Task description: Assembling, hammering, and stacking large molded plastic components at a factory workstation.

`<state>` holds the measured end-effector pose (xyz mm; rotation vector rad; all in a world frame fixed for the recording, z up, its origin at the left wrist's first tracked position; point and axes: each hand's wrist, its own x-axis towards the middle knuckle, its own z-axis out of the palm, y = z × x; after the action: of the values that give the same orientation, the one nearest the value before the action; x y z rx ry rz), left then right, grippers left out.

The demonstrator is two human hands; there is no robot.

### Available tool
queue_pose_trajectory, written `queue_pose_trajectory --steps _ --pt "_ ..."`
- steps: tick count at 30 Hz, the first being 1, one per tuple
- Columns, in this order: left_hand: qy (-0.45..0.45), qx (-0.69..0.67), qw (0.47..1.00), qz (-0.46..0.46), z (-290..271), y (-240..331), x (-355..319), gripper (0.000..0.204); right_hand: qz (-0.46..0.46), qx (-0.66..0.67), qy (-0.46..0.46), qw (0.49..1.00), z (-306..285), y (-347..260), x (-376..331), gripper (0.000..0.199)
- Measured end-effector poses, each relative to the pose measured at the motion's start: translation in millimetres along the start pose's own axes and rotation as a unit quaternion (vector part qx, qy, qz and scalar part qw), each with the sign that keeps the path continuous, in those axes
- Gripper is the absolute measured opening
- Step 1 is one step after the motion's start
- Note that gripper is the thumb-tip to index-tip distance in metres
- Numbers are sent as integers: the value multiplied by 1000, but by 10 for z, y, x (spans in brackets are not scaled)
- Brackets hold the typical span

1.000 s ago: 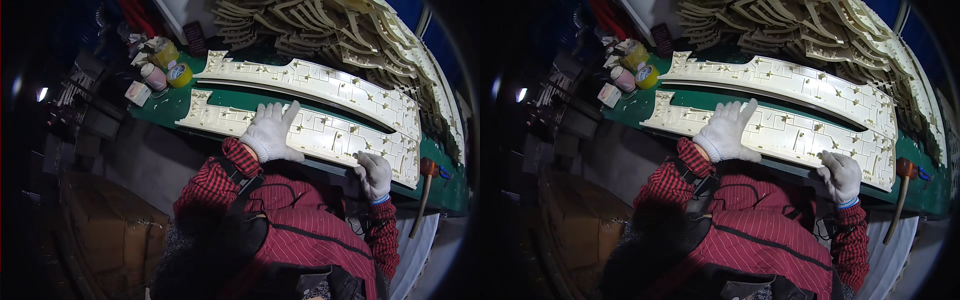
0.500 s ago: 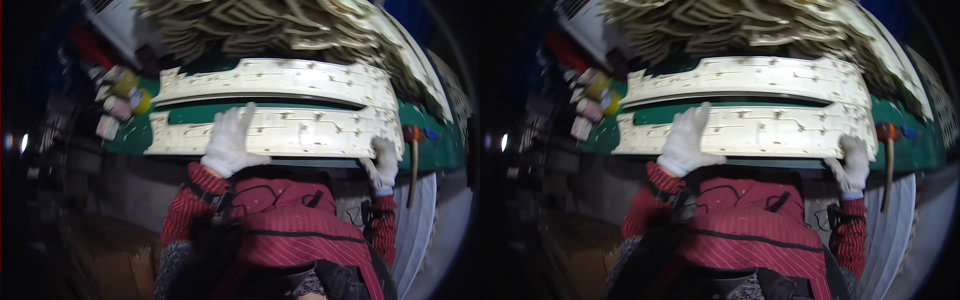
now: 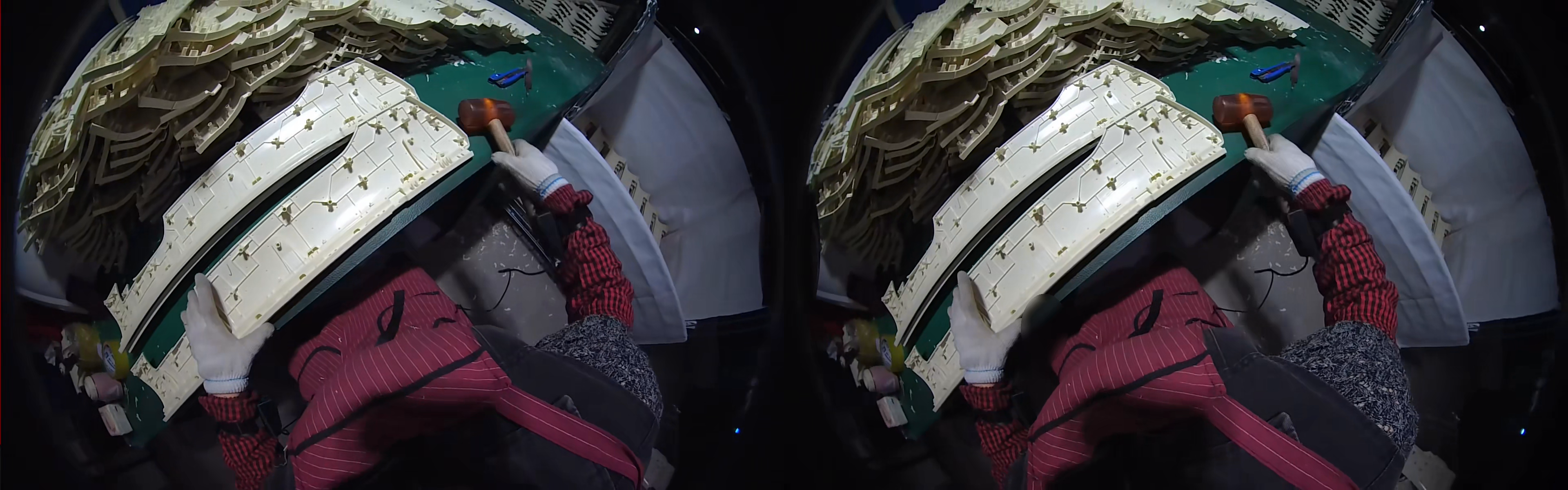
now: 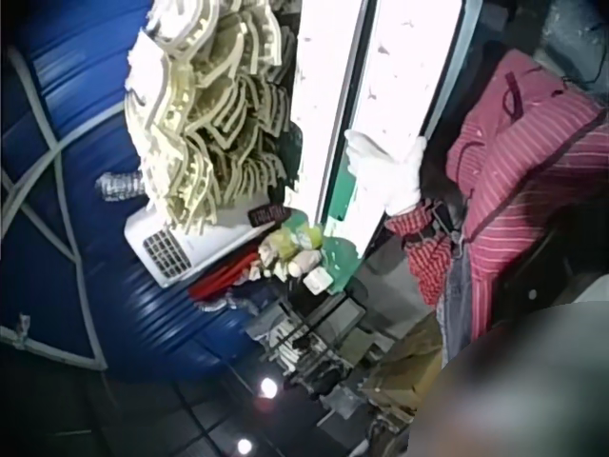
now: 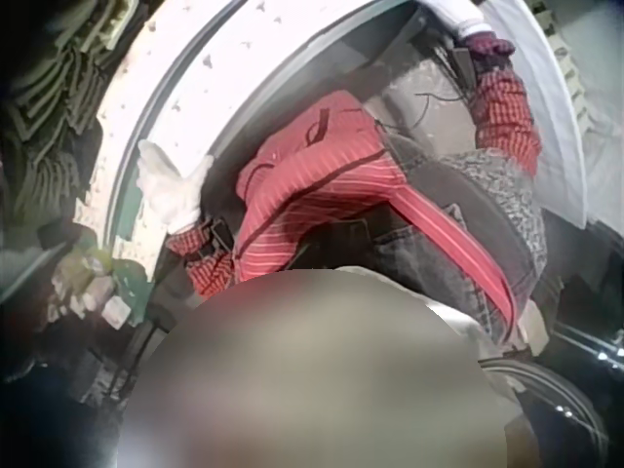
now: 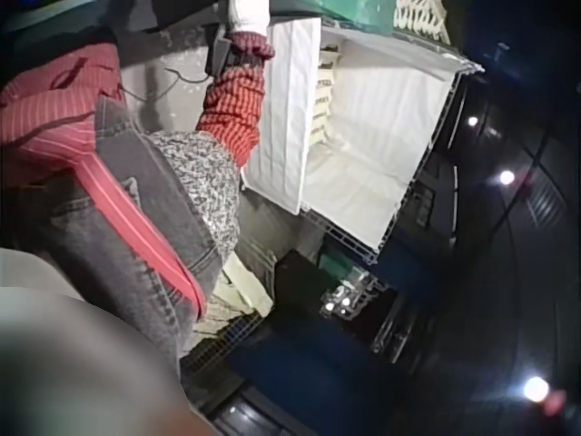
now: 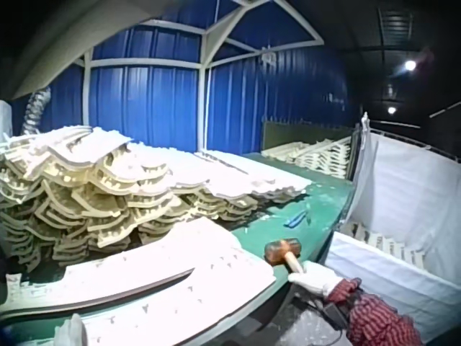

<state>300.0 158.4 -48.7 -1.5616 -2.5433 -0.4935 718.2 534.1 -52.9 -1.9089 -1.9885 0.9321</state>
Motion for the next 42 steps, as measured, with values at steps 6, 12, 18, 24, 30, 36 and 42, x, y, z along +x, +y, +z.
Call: queue_pose_trajectory --steps 6,12,18,24,30,36,42 --pt "-9 39 999 2 -12 252 108 127 -236 122 159 951 853 744 -432 66" --pt "-8 57 998 -2 77 258 173 126 -174 48 75 981 835 108 -761 65" --pt "-5 62 998 4 52 281 153 126 -246 57 -30 967 1073 -129 -1005 64" --pt "-9 46 999 11 75 273 149 126 -237 211 78 945 962 76 -708 61" --pt "-18 65 998 10 117 227 71 123 -188 219 60 956 639 202 -643 58" --pt "-49 55 997 -20 84 571 256 120 -353 478 16 804 993 -233 -1094 61" --pt "-8 77 996 41 159 536 312 114 -386 -86 -170 903 1373 -341 -1257 55"
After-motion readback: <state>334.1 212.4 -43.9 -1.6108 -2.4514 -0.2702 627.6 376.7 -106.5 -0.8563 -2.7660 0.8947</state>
